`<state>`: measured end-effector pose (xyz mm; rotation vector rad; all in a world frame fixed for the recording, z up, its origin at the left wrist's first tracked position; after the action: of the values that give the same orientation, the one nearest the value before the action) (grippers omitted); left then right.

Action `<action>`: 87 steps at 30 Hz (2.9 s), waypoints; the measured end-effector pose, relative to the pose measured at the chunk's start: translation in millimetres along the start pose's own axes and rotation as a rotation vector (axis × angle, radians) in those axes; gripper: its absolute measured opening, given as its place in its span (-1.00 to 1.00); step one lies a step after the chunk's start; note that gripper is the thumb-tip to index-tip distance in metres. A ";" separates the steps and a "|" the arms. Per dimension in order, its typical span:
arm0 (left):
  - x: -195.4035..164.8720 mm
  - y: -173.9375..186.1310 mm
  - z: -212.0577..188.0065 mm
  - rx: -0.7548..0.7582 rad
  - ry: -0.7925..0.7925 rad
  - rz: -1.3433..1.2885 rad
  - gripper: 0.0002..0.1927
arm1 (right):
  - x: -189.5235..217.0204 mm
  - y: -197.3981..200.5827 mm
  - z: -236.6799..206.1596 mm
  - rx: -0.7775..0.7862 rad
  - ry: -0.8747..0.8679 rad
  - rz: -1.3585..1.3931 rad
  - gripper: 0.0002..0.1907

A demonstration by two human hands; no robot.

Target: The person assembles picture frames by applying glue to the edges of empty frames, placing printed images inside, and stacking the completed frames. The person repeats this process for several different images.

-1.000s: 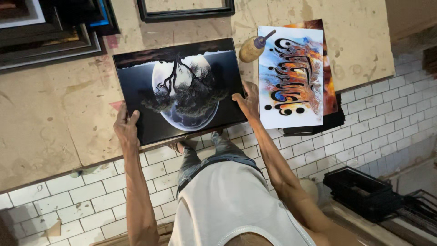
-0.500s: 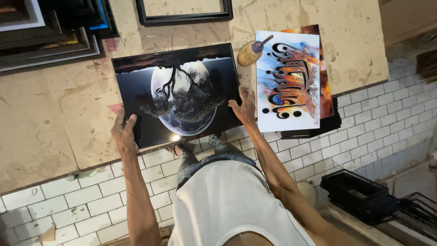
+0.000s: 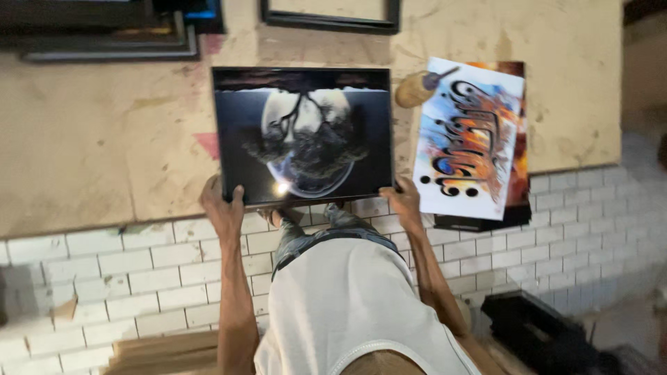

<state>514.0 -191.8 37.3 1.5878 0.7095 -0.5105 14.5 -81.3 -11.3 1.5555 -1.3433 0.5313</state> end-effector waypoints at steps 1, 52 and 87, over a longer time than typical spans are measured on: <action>0.8 3.7 -2.3 -0.016 0.003 -0.032 -0.49 | -5.4 -0.9 -0.9 0.046 -0.016 0.100 -0.44; -175.0 362.1 180.8 0.075 -0.721 -1.466 -0.64 | 849.0 -119.3 246.7 0.944 0.706 0.521 -0.91; -45.4 503.3 301.0 -0.535 -0.693 -0.589 -0.32 | 693.8 -226.8 59.4 0.232 0.994 0.247 -0.67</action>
<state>855.5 -520.7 385.3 0.6091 0.6831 -1.1245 411.7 -494.8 444.3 1.0228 -0.6936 1.4246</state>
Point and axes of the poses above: each hand's wrist, its own z-axis towards the middle knuckle, its own y-axis out of the back of the hand, x = y × z, the point moved 10 cm from there along z, towards the middle knuckle, and after that the axes turned 11 degrees about x, right-handed, at the moved point
